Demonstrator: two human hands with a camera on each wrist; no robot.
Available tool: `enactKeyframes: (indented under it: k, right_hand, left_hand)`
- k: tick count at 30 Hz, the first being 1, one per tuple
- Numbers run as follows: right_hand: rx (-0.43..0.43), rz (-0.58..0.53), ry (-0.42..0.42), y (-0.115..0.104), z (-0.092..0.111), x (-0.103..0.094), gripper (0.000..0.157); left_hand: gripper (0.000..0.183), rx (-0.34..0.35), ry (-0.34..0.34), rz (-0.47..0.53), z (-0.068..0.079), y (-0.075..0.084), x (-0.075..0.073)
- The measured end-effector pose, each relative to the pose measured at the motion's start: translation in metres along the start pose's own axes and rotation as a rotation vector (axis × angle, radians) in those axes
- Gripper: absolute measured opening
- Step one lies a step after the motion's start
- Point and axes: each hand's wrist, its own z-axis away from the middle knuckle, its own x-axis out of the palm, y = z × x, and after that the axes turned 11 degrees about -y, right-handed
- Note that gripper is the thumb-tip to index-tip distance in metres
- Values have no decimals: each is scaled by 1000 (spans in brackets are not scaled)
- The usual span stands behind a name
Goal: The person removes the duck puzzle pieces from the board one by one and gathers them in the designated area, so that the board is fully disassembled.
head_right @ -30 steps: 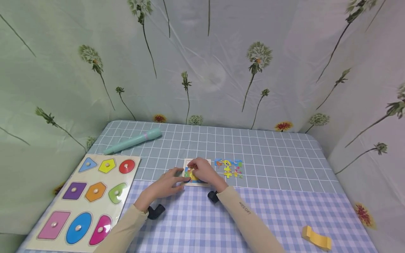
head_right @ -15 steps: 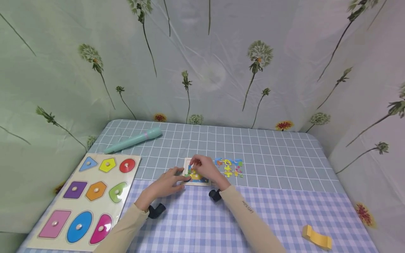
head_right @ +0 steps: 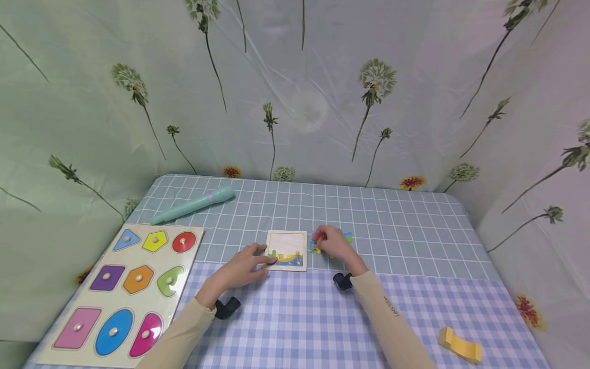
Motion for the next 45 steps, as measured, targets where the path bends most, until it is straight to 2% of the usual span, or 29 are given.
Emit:
enactKeyframes:
  k: [6,15,18,22,26,29,31,35,39,45]
  right_hand:
    - [4,125,3,1,1,2,16]
    - [-70,263,13,1,3,8,15]
    - [-74,253,30,-2,4,9,15]
    - [-116,175,25,-9,5,12,18]
    - [-198,106,-43,-18,5,17,22]
    - [-236,154,-94,-23,7,25,23]
    - [-219,188,-110,-28,9,31,25]
    - [-132,235,-109,-35,11,42,26]
    - [-93,228,-87,-36,9,47,28]
    - [-71,148,-60,-33,8,47,28]
  left_hand:
    - [33,9,5,-1,-1,1,0]
    - [28,-7,28,-2,0,4,-1]
    - [26,14,66,-45,-1,7,-1]
    - [25,100,101,-136,-6,13,1]
    - [29,166,86,-190,-10,18,6]
    - [30,169,75,-188,-11,21,9]
    - [30,162,71,-182,-11,21,10]
    - [29,151,65,-180,-11,21,11]
    - [29,144,59,-185,-12,21,11]
    - [29,132,50,-183,-14,23,10]
